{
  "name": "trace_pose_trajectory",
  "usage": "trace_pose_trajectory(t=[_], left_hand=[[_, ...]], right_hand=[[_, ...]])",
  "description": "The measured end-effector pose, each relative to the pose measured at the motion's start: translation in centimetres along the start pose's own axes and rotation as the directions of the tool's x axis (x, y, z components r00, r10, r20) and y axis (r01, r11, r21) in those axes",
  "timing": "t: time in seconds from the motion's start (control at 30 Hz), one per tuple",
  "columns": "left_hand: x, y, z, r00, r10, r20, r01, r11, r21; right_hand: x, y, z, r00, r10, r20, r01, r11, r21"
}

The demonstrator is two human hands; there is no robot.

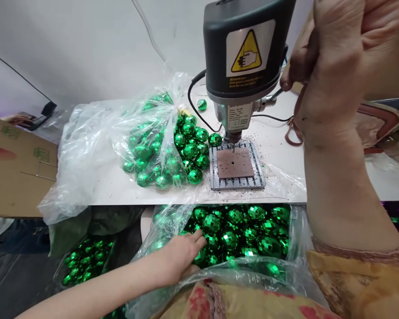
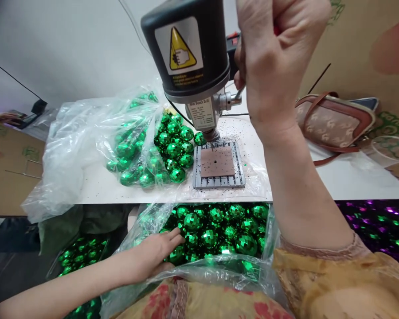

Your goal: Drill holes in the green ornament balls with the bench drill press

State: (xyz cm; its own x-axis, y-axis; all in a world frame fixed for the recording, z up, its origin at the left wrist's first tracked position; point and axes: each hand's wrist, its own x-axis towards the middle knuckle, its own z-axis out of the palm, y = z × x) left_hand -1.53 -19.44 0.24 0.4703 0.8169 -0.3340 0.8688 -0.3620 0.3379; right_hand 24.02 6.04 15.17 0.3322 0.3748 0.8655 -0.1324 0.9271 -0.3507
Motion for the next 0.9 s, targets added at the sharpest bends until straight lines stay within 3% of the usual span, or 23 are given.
trace_pose_trajectory(t=[0.1,0.13,0.2,0.27,0.33,0.43,0.53,0.63,0.7,0.77,0.83,0.9], left_hand=[[0.4,1.0,-0.9,0.975,0.118,0.189,-0.134,0.988,0.078],[1.1,1.2,-1.8,0.973,0.126,0.193,-0.143,0.987,0.076],[3.3,1.2,-4.1,0.988,0.122,0.091,-0.128,0.990,0.066],[6.2,0.5,-6.0,0.990,0.074,-0.123,-0.061,0.993,0.106],[9.2,-0.7,-7.1,0.948,-0.026,-0.317,0.096,0.973,0.209],[12.4,-2.6,-7.1,0.900,-0.124,-0.418,0.267,0.914,0.306],[13.1,-3.7,-6.8,0.878,-0.038,-0.477,0.139,0.974,0.179],[12.9,-3.6,-7.0,0.810,-0.053,-0.584,-0.081,0.976,-0.201],[13.4,-3.2,-7.2,0.815,-0.183,-0.550,-0.188,0.814,-0.550],[14.5,-2.7,-7.2,0.862,-0.291,-0.414,-0.243,0.479,-0.843],[15.9,-2.2,-6.9,0.899,-0.323,-0.296,-0.257,0.157,-0.953],[17.3,-1.9,-6.5,0.908,-0.331,-0.256,-0.261,0.028,-0.965]], right_hand=[[0.1,0.3,-0.3,1.000,-0.006,0.007,0.006,1.000,-0.005],[0.1,0.3,-0.3,1.000,-0.012,0.004,0.012,1.000,-0.011],[0.0,0.1,-0.4,1.000,-0.002,0.015,0.003,1.000,-0.026],[-0.1,0.0,-0.3,1.000,0.006,0.005,-0.005,0.999,-0.042],[-0.2,-0.2,-0.2,1.000,0.003,-0.002,-0.003,0.999,-0.054],[-0.2,-0.1,-0.3,0.999,-0.037,-0.008,0.037,0.997,-0.070],[-0.2,-0.1,-0.3,0.999,-0.043,0.002,0.043,0.993,-0.107],[-0.2,-0.2,-0.2,0.999,-0.032,-0.003,0.031,0.991,-0.126],[-0.2,-0.2,-0.1,0.999,-0.052,-0.016,0.049,0.991,-0.123],[-0.2,-0.1,0.0,0.997,-0.070,-0.031,0.065,0.989,-0.132],[-0.2,0.0,0.1,0.998,-0.051,-0.039,0.045,0.988,-0.146],[-0.3,0.0,0.1,0.998,-0.052,-0.037,0.047,0.989,-0.138]])
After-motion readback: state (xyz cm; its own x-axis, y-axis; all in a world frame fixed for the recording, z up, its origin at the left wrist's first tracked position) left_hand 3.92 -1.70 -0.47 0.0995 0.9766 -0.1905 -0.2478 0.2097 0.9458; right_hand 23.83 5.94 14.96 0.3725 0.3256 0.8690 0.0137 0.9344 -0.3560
